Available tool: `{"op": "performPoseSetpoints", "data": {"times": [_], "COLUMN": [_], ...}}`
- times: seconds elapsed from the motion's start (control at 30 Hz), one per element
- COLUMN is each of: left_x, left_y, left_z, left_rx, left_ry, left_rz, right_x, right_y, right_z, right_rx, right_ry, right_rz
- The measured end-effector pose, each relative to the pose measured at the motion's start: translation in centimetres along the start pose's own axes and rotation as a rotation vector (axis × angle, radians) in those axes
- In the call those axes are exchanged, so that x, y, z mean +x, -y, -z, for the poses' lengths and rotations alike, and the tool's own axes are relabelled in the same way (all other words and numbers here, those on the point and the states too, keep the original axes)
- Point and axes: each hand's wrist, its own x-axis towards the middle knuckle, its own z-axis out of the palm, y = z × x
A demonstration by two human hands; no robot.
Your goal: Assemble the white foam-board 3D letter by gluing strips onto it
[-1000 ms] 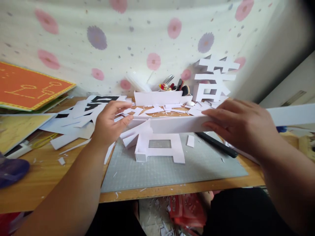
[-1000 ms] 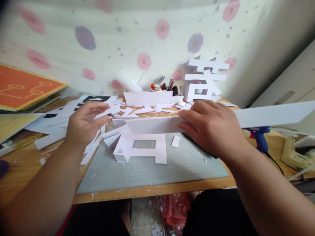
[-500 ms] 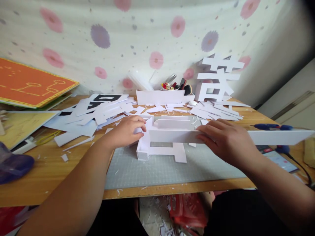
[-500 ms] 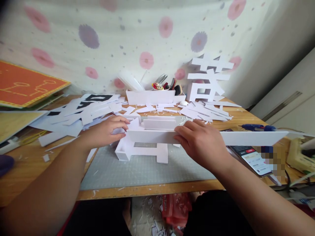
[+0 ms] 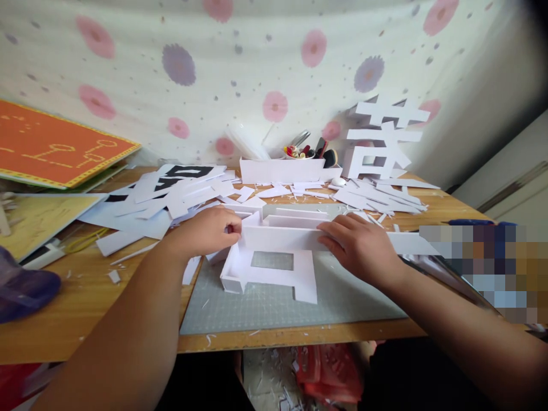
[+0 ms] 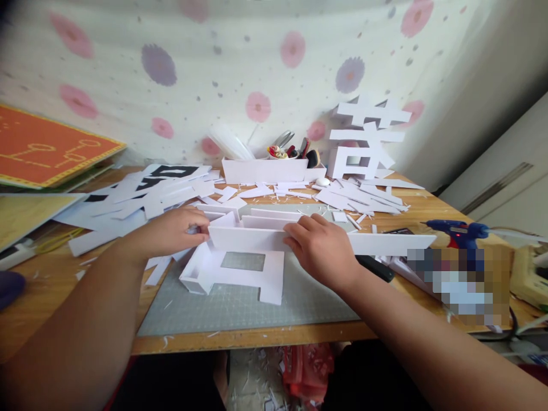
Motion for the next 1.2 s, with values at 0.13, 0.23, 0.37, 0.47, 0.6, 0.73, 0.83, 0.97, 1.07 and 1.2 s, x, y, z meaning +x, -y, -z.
{"op": "performPoseSetpoints", "data": {"times": [0.13,0.23,0.37,0.47,0.6,0.73,0.83,0.97,1.07,1.2], "left_x": [-0.1,0.0,0.1,0.1,0.1,0.2,0.5,0.6,0.6,0.7], "left_y": [-0.4,-0.7,-0.8,-0.7,-1.0,-1.2,-1.2,-1.1,-1.1,-0.7], "left_z": [0.5,0.5,0.1,-0.2,-0.4,-0.9,-1.1,-1.1,-0.9,-0.7], "left_rx": [0.096,0.043,-0.041,-0.093,-0.180,-0.176,-0.083,0.011,0.024,0.066], "left_ry": [0.066,-0.063,-0.195,-0.256,-0.322,-0.239,-0.118,-0.028,0.042,0.112], "left_rz": [0.026,0.028,0.002,0.026,0.055,-0.039,-0.146,-0.130,-0.112,-0.110], "right_x": [0.0,-0.2,-0.5,-0.7,-0.6,-0.5,-0.4,-0.4,-0.4,-0.5], "right_y": [0.9,1.0,0.8,0.5,-0.1,-0.1,0.3,0.7,0.5,-0.1], "right_z": [-0.4,-0.9,-1.3,-1.3,-1.3,-1.6,-1.8,-1.9,-1.9,-1.8], "right_rx": [-0.004,-0.013,-0.009,-0.007,-0.021,-0.033,-0.041,-0.047,-0.033,-0.028], "right_ry": [0.066,0.114,0.140,0.096,0.050,0.100,0.126,0.116,0.111,0.092], "right_rz": [-0.003,-0.013,0.029,0.027,-0.025,-0.029,-0.030,-0.044,-0.038,-0.038]}}
